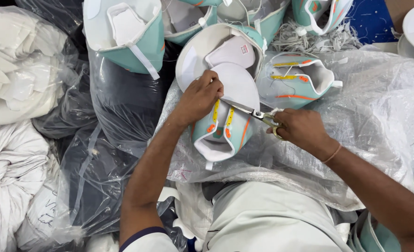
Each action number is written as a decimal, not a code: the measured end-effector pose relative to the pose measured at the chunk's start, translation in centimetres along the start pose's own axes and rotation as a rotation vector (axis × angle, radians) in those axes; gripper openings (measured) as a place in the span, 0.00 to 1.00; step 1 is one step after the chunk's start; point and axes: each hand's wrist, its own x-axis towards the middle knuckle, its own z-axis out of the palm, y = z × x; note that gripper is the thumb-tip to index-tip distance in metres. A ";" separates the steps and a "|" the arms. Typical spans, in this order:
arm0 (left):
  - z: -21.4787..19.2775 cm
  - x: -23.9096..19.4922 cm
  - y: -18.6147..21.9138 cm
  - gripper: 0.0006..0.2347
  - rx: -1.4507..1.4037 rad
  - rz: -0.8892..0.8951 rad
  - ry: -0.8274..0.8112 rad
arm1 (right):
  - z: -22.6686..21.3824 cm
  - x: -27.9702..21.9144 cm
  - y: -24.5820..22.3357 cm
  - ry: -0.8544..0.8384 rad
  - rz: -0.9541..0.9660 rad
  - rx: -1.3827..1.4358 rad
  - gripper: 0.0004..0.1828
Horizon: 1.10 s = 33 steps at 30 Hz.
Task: Trimming excess material from shoe upper components using scissors in a manufacturing environment.
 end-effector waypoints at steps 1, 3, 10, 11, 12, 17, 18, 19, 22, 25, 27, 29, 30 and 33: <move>1.1 -0.8 -2.0 0.02 -0.001 0.002 0.000 | -0.1 -0.2 -0.1 0.001 0.002 -0.001 0.14; 3.1 -2.6 -6.0 0.04 -0.033 -0.205 0.250 | -0.2 -0.3 -0.4 0.031 0.101 0.039 0.20; -0.4 -8.3 1.3 0.17 0.635 -0.549 0.427 | 2.9 1.0 0.6 -0.063 0.445 0.778 0.18; 0.6 -8.9 1.9 0.17 0.589 -0.492 0.378 | 3.8 1.1 0.6 -0.108 0.450 1.027 0.17; 1.5 -9.8 2.5 0.18 0.542 -0.442 0.329 | 4.8 1.2 0.5 -0.161 0.450 1.276 0.17; -3.3 -9.3 12.4 0.16 -0.655 -0.623 0.372 | 1.5 1.0 -1.7 -0.141 0.339 1.430 0.20; -4.5 -9.3 14.6 0.16 -0.438 -0.564 0.367 | 0.1 0.3 -2.1 -0.063 0.271 1.503 0.21; -4.5 -9.2 15.1 0.16 -0.442 -0.565 0.371 | 1.3 -0.4 -0.6 -0.065 0.271 1.497 0.21; -4.0 -8.5 15.5 0.10 0.188 0.018 0.083 | 2.0 -0.7 1.6 0.091 0.204 1.702 0.28; -1.2 -8.5 13.8 0.11 0.298 -0.058 -0.248 | 0.2 -0.3 -0.2 0.101 0.341 1.645 0.20; 1.1 -8.4 12.3 0.18 0.105 -0.051 -0.434 | 2.7 -0.2 0.8 0.105 0.376 1.418 0.22; 2.1 -6.4 11.5 0.14 0.097 -0.082 -0.315 | 4.7 -0.2 1.7 0.106 0.402 1.396 0.19; 2.6 -5.7 11.2 0.10 0.094 -0.133 -0.188 | 5.9 -0.1 2.0 0.086 0.416 1.374 0.18; 3.8 -3.4 8.6 0.11 0.143 -0.235 -0.133 | 4.7 0.4 1.2 0.106 0.439 1.391 0.16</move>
